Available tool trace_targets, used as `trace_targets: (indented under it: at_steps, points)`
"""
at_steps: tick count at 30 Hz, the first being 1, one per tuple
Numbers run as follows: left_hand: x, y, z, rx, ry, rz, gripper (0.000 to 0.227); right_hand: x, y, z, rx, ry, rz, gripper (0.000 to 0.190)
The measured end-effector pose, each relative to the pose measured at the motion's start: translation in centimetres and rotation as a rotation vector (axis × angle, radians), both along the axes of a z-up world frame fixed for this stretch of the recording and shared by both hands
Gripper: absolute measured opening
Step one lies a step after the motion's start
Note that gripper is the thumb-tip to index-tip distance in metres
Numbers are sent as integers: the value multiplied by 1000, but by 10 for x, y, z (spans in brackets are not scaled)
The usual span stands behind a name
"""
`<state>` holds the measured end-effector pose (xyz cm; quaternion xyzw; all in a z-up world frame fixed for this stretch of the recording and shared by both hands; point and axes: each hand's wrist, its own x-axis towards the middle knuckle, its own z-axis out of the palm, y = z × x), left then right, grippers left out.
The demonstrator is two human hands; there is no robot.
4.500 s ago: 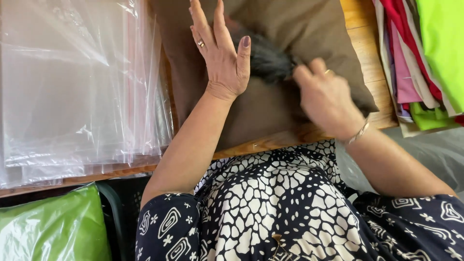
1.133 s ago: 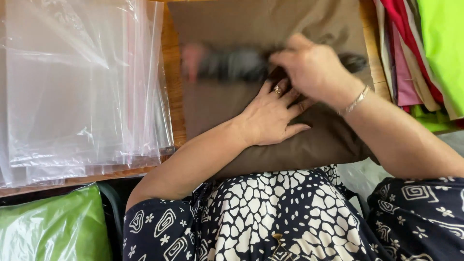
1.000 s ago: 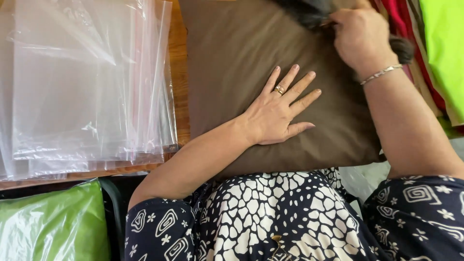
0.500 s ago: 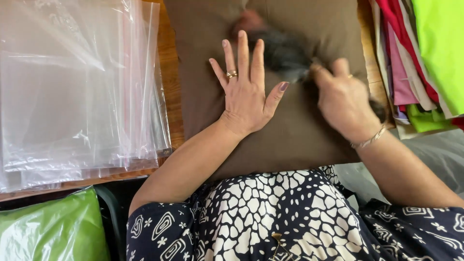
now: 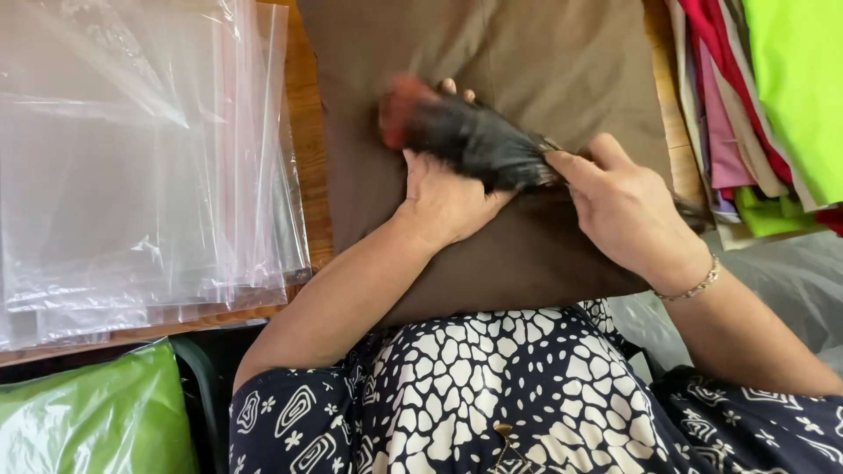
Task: Brushing a brown cushion with a handheld brush to clean or smooth the fabric.
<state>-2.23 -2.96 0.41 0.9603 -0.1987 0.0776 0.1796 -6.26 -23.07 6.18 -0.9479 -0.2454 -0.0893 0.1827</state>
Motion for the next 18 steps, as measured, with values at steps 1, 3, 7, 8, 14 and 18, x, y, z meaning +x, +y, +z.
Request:
trace_targets:
  at_steps: [1, 3, 7, 8, 14, 18]
  points:
    - [-2, -1, 0, 17, -30, 38, 93, 7, -7, -13, -116, 17, -106, 35]
    - [-5, 0, -3, 33, -57, 77, 106, 29, -37, -40, -231, 34, -212, 33]
    - [-10, 1, -4, -464, -218, 100, 89, 73, -101, -63, -290, -168, -422, 30]
    - [-12, 1, -2, -626, -314, 91, 81, 76, -110, -62, -334, -152, -494, 24]
    - [-11, -1, -8, -624, -337, 43, 83, 12, 17, 31, -201, -113, -69, 46]
    - [-8, 5, -6, -607, -338, 79, 82, 18, 35, -2, -159, 14, 157, 28]
